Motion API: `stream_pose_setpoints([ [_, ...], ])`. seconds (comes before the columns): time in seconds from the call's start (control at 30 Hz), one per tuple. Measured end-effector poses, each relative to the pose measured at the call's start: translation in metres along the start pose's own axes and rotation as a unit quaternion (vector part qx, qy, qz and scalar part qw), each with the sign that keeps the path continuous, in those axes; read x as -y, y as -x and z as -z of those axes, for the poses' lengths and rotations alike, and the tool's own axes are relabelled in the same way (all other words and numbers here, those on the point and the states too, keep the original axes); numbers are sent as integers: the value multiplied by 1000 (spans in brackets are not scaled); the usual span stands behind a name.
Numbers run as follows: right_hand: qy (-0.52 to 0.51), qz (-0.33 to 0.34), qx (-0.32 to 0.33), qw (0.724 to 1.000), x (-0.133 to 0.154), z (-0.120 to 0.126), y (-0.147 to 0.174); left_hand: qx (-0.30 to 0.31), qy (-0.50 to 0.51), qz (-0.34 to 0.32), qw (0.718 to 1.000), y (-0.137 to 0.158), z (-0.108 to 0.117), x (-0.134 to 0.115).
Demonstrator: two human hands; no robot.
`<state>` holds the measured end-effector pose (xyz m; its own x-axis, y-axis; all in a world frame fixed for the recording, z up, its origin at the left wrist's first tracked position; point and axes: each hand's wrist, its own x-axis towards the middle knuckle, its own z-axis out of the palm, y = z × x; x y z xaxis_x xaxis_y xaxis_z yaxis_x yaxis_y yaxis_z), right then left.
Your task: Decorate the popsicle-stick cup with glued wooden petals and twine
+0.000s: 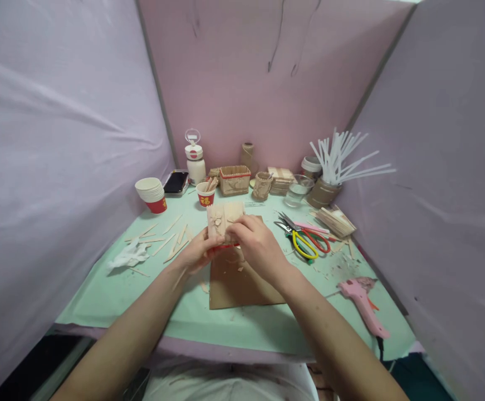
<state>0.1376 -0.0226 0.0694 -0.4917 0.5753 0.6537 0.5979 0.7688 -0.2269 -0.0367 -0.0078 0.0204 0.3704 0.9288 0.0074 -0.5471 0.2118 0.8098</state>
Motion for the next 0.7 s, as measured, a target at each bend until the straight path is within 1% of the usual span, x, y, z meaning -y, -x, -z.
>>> stream_pose_setpoints([
  [0.13,-10,-15,-25,1000,-4,-3,1,-15,9,11,1000,-1,3,0],
  [0.23,-12,-2,-31,999,-4,-5,-1,-11,16,12,1000,-1,1,-1],
  [0.33,-3,-5,-56,998,-4,-8,-3,-21,19,18,999,0,-2,-3],
  [0.43,-7,-51,-87,995,-3,-12,-2,-45,24,21,998,1,-4,-5],
  [0.53,-26,-103,-102,989,0,-15,4,-57,38,18,998,0,-4,-5],
  [0.7,-43,-144,-138,979,4,-18,18,-68,53,6,996,-1,-2,-3],
])
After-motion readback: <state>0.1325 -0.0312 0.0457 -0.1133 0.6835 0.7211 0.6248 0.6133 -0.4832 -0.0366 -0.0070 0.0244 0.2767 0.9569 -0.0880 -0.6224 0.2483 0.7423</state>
